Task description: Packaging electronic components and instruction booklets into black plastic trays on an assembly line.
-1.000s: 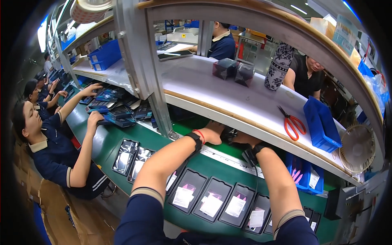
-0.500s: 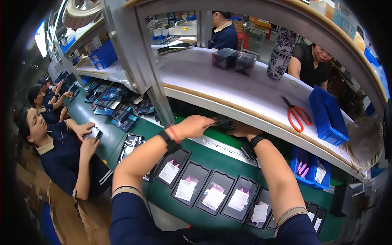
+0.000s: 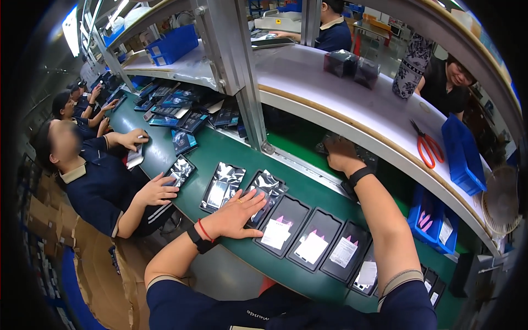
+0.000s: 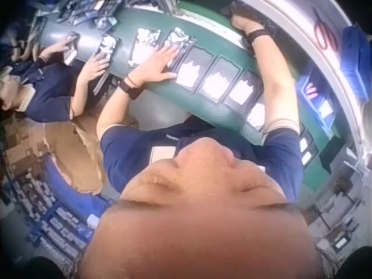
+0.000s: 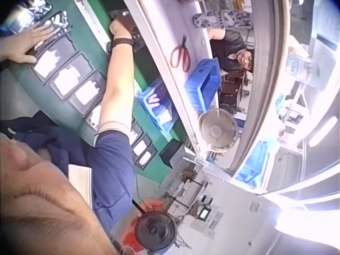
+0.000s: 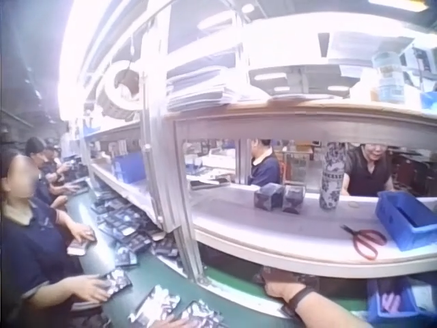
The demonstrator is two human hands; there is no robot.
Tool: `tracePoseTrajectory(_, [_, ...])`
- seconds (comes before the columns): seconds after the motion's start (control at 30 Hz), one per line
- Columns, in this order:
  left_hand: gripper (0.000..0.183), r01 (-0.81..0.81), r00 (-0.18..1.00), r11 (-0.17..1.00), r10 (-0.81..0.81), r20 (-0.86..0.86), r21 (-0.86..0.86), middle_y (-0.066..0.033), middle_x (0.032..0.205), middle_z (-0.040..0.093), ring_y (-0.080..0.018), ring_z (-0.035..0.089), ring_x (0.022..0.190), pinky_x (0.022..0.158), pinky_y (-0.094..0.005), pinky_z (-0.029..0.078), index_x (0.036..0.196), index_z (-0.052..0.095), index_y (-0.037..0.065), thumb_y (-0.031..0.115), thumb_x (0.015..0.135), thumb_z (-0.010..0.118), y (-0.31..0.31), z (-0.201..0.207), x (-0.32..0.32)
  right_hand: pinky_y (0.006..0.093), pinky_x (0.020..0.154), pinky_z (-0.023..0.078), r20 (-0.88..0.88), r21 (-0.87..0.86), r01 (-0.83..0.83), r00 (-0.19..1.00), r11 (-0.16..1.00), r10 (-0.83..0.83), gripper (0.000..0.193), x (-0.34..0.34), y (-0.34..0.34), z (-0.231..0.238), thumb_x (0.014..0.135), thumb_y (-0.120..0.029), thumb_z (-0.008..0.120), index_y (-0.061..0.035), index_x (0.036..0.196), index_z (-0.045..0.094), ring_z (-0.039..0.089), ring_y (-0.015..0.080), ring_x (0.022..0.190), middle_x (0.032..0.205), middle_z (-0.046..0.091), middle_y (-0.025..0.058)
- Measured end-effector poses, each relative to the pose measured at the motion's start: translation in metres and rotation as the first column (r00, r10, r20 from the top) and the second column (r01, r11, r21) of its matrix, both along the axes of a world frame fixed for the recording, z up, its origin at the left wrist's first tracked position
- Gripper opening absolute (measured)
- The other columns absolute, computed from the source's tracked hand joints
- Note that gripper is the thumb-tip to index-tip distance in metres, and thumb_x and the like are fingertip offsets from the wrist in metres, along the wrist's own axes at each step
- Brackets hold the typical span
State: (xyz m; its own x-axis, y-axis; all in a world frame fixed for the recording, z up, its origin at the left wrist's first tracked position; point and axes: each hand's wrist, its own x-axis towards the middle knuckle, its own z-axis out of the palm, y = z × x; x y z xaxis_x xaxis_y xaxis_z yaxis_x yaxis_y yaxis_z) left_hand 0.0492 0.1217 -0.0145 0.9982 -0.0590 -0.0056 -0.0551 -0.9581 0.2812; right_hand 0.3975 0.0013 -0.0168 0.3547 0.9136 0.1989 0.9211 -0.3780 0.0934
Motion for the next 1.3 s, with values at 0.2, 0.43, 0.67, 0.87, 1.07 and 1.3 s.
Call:
tracePoseTrajectory(0.2, [0.080, -0.028, 0.996, 0.999, 0.026, -0.080, -0.025, -0.0201, 0.144, 0.029, -0.0378, 0.022, 0.136, 0.109, -0.0536, 0.016, 0.137, 0.034, 0.002, 0.058, 0.083, 0.050, 0.003, -0.003, -0.001, 0.0366, 0.075, 0.047, 0.010, 0.221, -0.188, 0.982, 0.957, 0.191, 0.030, -0.103, -0.042, 0.038, 0.068, -0.002, 0.053, 0.0011, 0.098, 0.056, 0.060, 0.0308, 0.083, 0.090, 0.061, 0.0165])
tracePoseTrajectory(0.43, [0.049, -0.024, 0.999, 0.998, 0.023, -0.027, -0.063, -0.0233, 0.132, 0.044, -0.0374, 0.041, 0.125, 0.102, -0.0538, 0.031, 0.125, 0.051, 0.004, 0.032, 0.086, 0.058, 0.006, 0.045, 0.045, 0.0445, 0.085, 0.047, 0.025, 0.056, -0.440, 0.898, 0.896, 0.439, 0.050, -0.225, -0.094, -0.010, 0.079, -0.025, 0.057, 0.0101, 0.114, 0.055, 0.057, 0.0412, 0.103, 0.113, 0.056, 0.0285])
tracePoseTrajectory(0.67, [0.048, 0.155, 0.987, 0.987, -0.156, -0.037, -0.042, -0.0245, 0.123, 0.052, -0.0368, 0.045, 0.121, 0.101, -0.0404, 0.037, 0.117, 0.056, -0.002, 0.027, 0.079, 0.064, -0.005, 0.059, 0.183, 0.0476, 0.100, 0.035, -0.488, -0.164, -0.454, 0.809, 0.876, 0.328, 0.071, -0.206, -0.088, 0.015, 0.084, -0.050, 0.052, 0.0123, 0.119, 0.049, 0.041, 0.0448, 0.122, 0.129, 0.042, 0.0333])
tracePoseTrajectory(0.87, [0.074, 0.033, 0.986, 0.999, -0.030, -0.162, 0.014, -0.0220, 0.131, 0.044, -0.0346, 0.041, 0.124, 0.104, -0.0376, 0.034, 0.132, 0.040, 0.002, 0.012, 0.063, 0.065, -0.017, 0.020, 0.290, 0.0482, 0.110, 0.015, -0.381, -0.340, -0.501, 0.847, 0.796, 0.371, 0.081, -0.210, -0.098, 0.011, 0.086, -0.050, 0.049, 0.0085, 0.137, 0.028, 0.021, 0.0395, 0.136, 0.143, 0.025, 0.0303])
tracePoseTrajectory(1.07, [0.056, 0.093, 0.996, 0.990, -0.094, -0.001, -0.103, -0.0272, 0.113, 0.055, -0.0373, 0.052, 0.110, 0.093, -0.0370, 0.043, 0.114, 0.053, -0.003, 0.014, 0.062, 0.063, -0.017, 0.028, 0.296, 0.0468, 0.102, 0.032, -0.552, 0.125, -0.472, 0.698, 0.873, 0.456, 0.061, -0.151, -0.100, 0.030, 0.082, -0.040, 0.061, 0.0007, 0.125, 0.048, 0.041, 0.0410, 0.121, 0.131, 0.044, 0.0249])
tracePoseTrajectory(1.3, [0.036, 0.082, 0.967, 0.996, -0.076, 0.243, -0.016, -0.0260, 0.113, 0.055, -0.0393, 0.052, 0.108, 0.093, -0.0419, 0.041, 0.112, 0.054, -0.003, 0.007, 0.078, 0.050, 0.026, -0.022, 0.302, 0.0396, 0.092, 0.043, -0.545, -0.012, 0.237, 0.813, 0.971, -0.205, 0.039, -0.016, -0.101, 0.063, 0.081, -0.027, 0.061, -0.0017, 0.111, 0.060, 0.055, 0.0356, 0.105, 0.110, 0.059, 0.0222])
